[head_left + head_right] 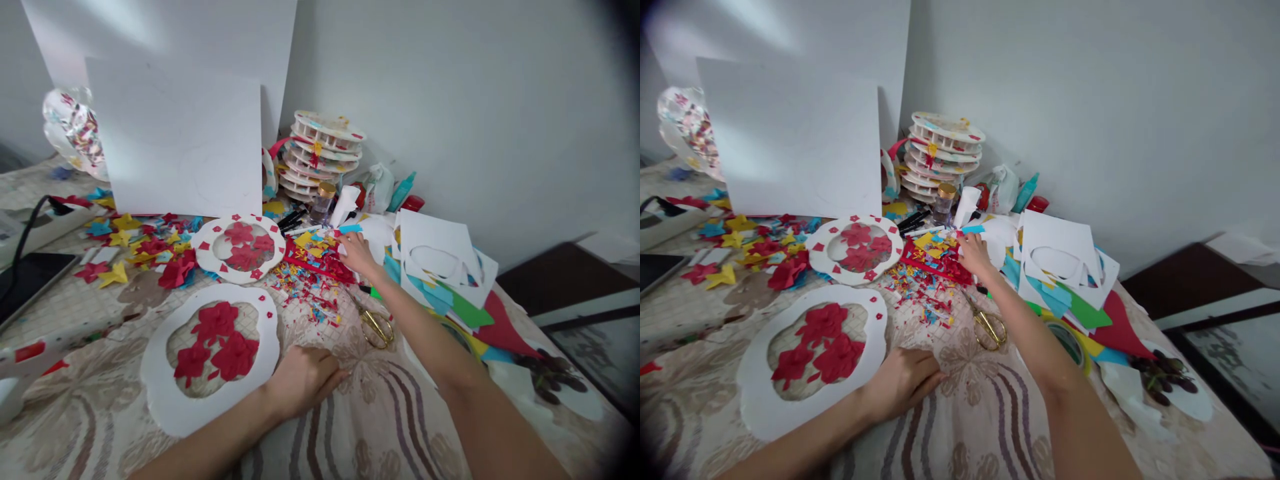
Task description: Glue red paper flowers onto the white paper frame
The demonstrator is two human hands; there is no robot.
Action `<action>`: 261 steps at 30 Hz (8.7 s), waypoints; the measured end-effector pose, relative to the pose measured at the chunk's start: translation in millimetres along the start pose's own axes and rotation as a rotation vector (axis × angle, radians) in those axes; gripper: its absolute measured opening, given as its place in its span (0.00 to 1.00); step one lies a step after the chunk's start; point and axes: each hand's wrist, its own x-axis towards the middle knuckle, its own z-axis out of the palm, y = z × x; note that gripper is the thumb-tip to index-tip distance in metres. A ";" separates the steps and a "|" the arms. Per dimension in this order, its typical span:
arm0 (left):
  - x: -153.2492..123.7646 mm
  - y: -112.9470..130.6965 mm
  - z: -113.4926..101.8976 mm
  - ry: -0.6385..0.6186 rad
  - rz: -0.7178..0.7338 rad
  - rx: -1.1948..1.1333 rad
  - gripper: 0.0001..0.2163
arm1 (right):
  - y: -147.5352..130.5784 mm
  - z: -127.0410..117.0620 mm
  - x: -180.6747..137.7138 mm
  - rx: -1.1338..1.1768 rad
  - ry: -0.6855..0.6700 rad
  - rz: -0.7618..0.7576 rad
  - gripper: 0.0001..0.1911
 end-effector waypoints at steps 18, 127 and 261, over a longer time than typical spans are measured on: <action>0.2 -0.9 0.1 0.005 0.006 -0.001 0.14 | 19.2 11.9 30.6 0.184 -0.029 -0.033 0.11; 14.6 -20.7 -18.0 0.417 -0.677 -1.275 0.08 | -93.4 -25.0 -166.1 1.249 0.215 -0.075 0.08; 6.7 0.9 -15.2 0.130 -0.360 -0.521 0.11 | 16.8 -2.1 7.9 0.233 0.036 0.299 0.09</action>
